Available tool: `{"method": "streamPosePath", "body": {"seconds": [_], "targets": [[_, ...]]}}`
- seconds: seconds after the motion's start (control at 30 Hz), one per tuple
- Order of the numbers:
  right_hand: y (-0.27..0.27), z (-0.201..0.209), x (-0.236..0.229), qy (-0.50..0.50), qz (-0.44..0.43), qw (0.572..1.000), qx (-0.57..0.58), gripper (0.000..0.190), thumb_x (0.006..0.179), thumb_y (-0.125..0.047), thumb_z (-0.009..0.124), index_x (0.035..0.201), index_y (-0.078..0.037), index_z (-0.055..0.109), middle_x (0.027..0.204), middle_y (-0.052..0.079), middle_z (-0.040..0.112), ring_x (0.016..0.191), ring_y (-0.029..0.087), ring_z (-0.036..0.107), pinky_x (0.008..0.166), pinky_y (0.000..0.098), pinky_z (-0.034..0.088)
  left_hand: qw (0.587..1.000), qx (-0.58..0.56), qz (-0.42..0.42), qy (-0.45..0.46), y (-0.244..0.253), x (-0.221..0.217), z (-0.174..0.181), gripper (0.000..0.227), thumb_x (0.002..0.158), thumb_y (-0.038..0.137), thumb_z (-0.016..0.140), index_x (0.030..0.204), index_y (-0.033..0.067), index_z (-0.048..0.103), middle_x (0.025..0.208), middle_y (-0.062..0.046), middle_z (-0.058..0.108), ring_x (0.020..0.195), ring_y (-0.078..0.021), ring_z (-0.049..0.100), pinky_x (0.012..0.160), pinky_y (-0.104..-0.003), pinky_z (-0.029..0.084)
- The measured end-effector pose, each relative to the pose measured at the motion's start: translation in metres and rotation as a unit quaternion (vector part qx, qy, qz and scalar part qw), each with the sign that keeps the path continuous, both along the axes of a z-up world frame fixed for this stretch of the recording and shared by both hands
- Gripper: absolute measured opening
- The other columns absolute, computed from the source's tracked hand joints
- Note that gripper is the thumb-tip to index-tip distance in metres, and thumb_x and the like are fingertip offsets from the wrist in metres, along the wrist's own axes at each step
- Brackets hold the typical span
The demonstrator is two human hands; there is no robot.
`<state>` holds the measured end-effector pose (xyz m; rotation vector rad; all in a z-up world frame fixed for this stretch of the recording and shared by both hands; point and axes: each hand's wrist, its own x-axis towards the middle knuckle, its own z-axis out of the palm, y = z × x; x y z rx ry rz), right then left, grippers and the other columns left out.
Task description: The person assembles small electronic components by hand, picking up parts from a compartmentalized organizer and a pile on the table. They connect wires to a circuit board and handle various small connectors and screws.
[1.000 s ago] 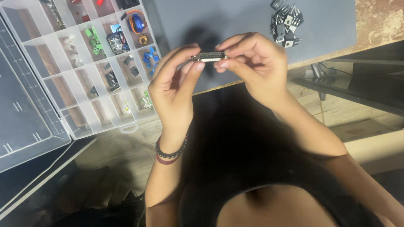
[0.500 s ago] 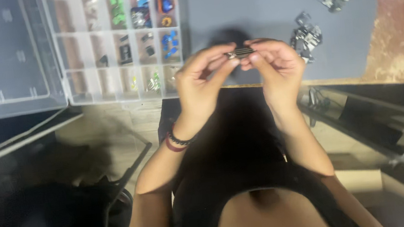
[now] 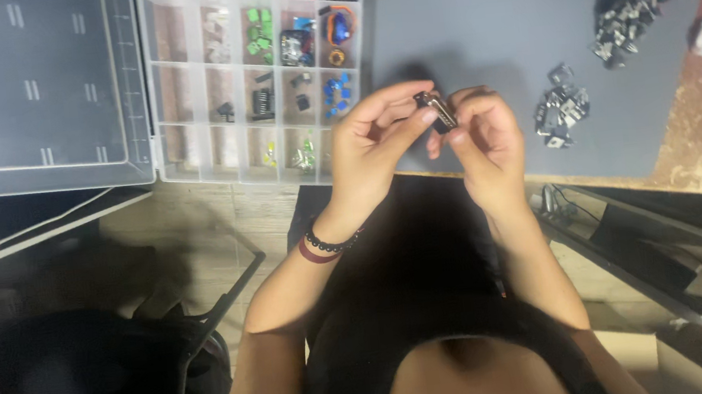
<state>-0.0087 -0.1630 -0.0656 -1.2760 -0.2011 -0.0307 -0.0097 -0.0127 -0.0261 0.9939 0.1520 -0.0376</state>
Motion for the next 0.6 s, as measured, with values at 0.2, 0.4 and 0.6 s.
{"method": "streamPosePath", "body": {"seconds": [0.2,0.4,0.6], "targets": [[0.006,0.004,0.007,-0.043,0.026,0.996,-0.076,0.023,0.102,-0.013,0.065,0.091,0.004,0.053,0.105,0.022,0.050,0.080,0.026,0.061,0.065,0.0402,0.062,0.997,0.057,-0.022,-0.037,0.028,0.013,0.003,0.028,0.092,0.008,0.081,0.120,0.0058,0.074,0.110,-0.011,0.077,0.105,-0.0153,0.074,0.092,-0.034,0.064],[0.009,0.001,0.006,0.001,-0.037,0.996,-0.080,0.014,0.099,0.003,0.067,0.109,0.012,0.062,0.099,0.027,0.064,0.084,0.033,0.072,0.072,0.0440,0.065,0.998,0.045,-0.002,-0.049,0.027,0.009,0.000,0.028,0.090,0.003,0.081,0.117,0.0047,0.075,0.109,-0.012,0.077,0.106,-0.0191,0.073,0.094,-0.037,0.063],[0.004,-0.031,-0.003,0.081,-0.092,0.992,0.007,0.019,0.095,0.003,0.071,0.111,0.012,0.065,0.104,0.027,0.072,0.093,0.029,0.076,0.081,0.0403,0.067,0.998,0.035,0.037,-0.043,0.020,-0.003,0.006,0.025,0.090,0.003,0.081,0.115,0.0047,0.076,0.109,-0.009,0.077,0.108,-0.0185,0.073,0.096,-0.039,0.063]]}}
